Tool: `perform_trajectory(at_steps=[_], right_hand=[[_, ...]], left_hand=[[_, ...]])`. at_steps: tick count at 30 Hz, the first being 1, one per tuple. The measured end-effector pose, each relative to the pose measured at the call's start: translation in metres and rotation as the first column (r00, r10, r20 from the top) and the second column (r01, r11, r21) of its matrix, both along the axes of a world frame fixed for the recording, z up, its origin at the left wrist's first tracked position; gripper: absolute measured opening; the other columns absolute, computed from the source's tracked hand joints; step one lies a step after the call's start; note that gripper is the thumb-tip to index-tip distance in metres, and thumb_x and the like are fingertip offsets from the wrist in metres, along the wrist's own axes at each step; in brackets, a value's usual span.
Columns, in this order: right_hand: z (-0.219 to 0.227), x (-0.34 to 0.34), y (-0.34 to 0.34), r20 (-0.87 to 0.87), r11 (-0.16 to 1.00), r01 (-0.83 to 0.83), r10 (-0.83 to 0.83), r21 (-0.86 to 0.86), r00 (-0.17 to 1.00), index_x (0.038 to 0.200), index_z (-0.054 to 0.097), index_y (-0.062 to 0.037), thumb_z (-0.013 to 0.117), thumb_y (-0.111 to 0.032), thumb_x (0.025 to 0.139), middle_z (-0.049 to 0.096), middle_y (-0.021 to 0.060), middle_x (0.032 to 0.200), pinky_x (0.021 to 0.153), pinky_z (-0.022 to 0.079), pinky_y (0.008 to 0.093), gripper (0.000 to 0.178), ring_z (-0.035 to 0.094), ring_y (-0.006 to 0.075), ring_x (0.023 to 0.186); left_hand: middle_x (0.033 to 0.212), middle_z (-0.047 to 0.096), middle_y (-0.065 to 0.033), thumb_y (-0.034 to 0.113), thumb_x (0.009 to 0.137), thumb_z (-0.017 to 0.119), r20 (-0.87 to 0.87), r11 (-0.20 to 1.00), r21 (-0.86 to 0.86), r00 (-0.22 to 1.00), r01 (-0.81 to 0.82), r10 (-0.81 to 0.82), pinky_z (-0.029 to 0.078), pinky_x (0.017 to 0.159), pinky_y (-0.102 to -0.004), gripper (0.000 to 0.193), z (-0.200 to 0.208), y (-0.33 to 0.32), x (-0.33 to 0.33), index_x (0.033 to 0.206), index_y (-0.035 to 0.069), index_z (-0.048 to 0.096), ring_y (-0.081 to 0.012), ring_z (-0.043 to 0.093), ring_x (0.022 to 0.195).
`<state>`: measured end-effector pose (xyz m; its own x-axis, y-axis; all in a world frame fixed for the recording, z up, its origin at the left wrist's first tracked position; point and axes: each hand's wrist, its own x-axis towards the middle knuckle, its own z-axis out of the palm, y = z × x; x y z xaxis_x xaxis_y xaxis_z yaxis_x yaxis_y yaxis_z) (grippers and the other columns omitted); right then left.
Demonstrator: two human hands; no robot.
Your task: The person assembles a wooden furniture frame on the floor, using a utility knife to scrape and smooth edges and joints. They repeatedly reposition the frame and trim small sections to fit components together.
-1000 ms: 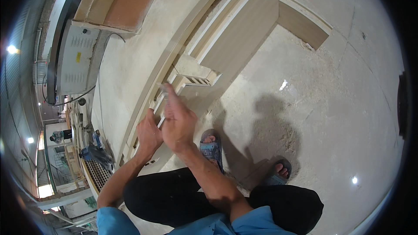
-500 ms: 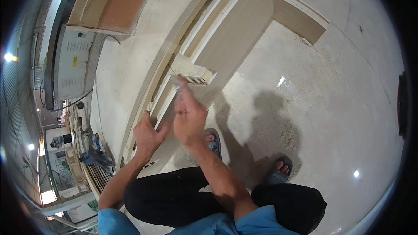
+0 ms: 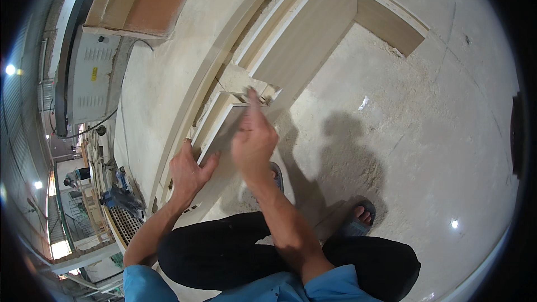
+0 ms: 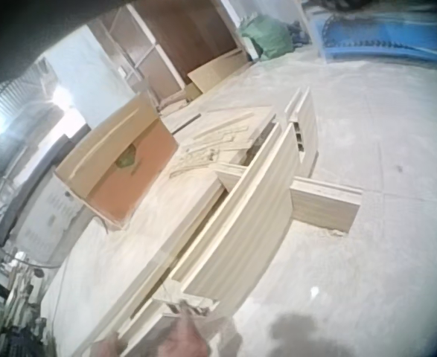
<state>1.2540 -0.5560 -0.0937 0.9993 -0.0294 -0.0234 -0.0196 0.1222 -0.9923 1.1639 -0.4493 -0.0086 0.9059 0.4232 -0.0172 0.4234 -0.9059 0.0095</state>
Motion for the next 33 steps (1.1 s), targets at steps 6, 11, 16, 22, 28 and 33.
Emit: perform_trajectory(at_steps=[6, 11, 16, 22, 28, 33], right_hand=[[0.006, 0.009, -0.01, 0.038, 0.99, 0.019, -0.025, 0.14, 0.999, 0.14, 0.055, 0.0004, 0.045, 0.009, 0.081, 0.052, 0.0045, 0.064, 0.057, 0.045, 0.0266, 0.06, 0.05, 0.0119, 0.059], [-0.066, 0.001, -0.017, -0.206, 0.991, -0.005, -0.022, -0.133, 0.978, 0.137, 0.058, -0.0042, 0.052, 0.0, 0.089, 0.069, 0.0136, 0.075, 0.064, 0.051, 0.0362, 0.048, 0.067, 0.0215, 0.067], [-0.057, 0.016, -0.036, -0.232, 0.99, 0.144, -0.14, 0.001, 0.963, 0.115, 0.065, -0.0018, 0.058, -0.01, 0.098, 0.07, 0.0118, 0.081, 0.066, 0.052, 0.0338, 0.021, 0.065, 0.018, 0.074], [0.062, 0.064, -0.079, 0.267, 0.951, -0.141, 0.065, 0.276, 0.962, 0.103, 0.064, 0.0022, 0.07, -0.013, 0.094, 0.062, 0.0116, 0.109, 0.08, 0.048, 0.0273, 0.018, 0.061, 0.0159, 0.089], [0.144, 0.134, -0.006, 0.541, 0.909, -0.368, 0.412, -0.194, 0.733, 0.096, 0.071, -0.002, 0.075, -0.012, 0.086, 0.063, 0.0177, 0.114, 0.077, 0.05, 0.0301, 0.015, 0.057, 0.0238, 0.099], [0.144, 0.191, 0.014, 0.331, 0.717, -0.52, 0.685, -0.463, 0.649, 0.116, 0.07, -0.0039, 0.072, -0.021, 0.089, 0.059, 0.0206, 0.132, 0.102, 0.045, 0.0424, 0.033, 0.056, 0.0359, 0.118]], left_hand=[[0.068, 0.061, -0.0196, 0.037, 0.079, 0.076, 0.004, 1.0, -0.025, 1.0, -0.018, 0.018, 0.049, 0.058, -0.0453, 0.051, 0.001, 0.001, -0.002, 0.098, -0.005, 0.054, -0.0392, 0.062, 0.061], [0.072, 0.062, -0.0217, 0.04, 0.084, 0.073, 0.031, 0.985, -0.169, 0.999, 0.023, -0.018, 0.048, 0.061, -0.0466, 0.062, 0.006, 0.001, 0.001, 0.119, -0.007, 0.054, -0.0386, 0.061, 0.062], [0.095, 0.068, -0.0252, 0.045, 0.094, 0.061, -0.144, 0.858, -0.507, 0.99, -0.079, 0.006, 0.051, 0.076, -0.0406, 0.062, 0.025, 0.015, 0.016, 0.128, -0.006, 0.054, -0.0307, 0.068, 0.087], [0.108, 0.07, -0.0105, 0.031, 0.106, 0.047, 0.414, 0.331, -0.835, 0.898, 0.439, -0.147, 0.05, 0.088, -0.0352, 0.039, 0.038, 0.029, 0.102, 0.126, 0.0, 0.061, -0.0202, 0.065, 0.099], [0.102, 0.066, -0.0041, 0.039, 0.107, 0.047, 0.349, -0.403, -0.851, 0.936, 0.338, 0.049, 0.049, 0.088, -0.0299, 0.045, 0.06, 0.037, 0.154, 0.122, 0.001, 0.063, -0.0126, 0.06, 0.095], [0.085, 0.062, -0.0022, 0.029, 0.099, 0.065, 0.243, -0.305, -0.918, 0.967, 0.255, 0.078, 0.047, 0.073, -0.0288, 0.028, 0.048, 0.084, 0.179, 0.095, 0.002, 0.06, -0.0114, 0.056, 0.079]])
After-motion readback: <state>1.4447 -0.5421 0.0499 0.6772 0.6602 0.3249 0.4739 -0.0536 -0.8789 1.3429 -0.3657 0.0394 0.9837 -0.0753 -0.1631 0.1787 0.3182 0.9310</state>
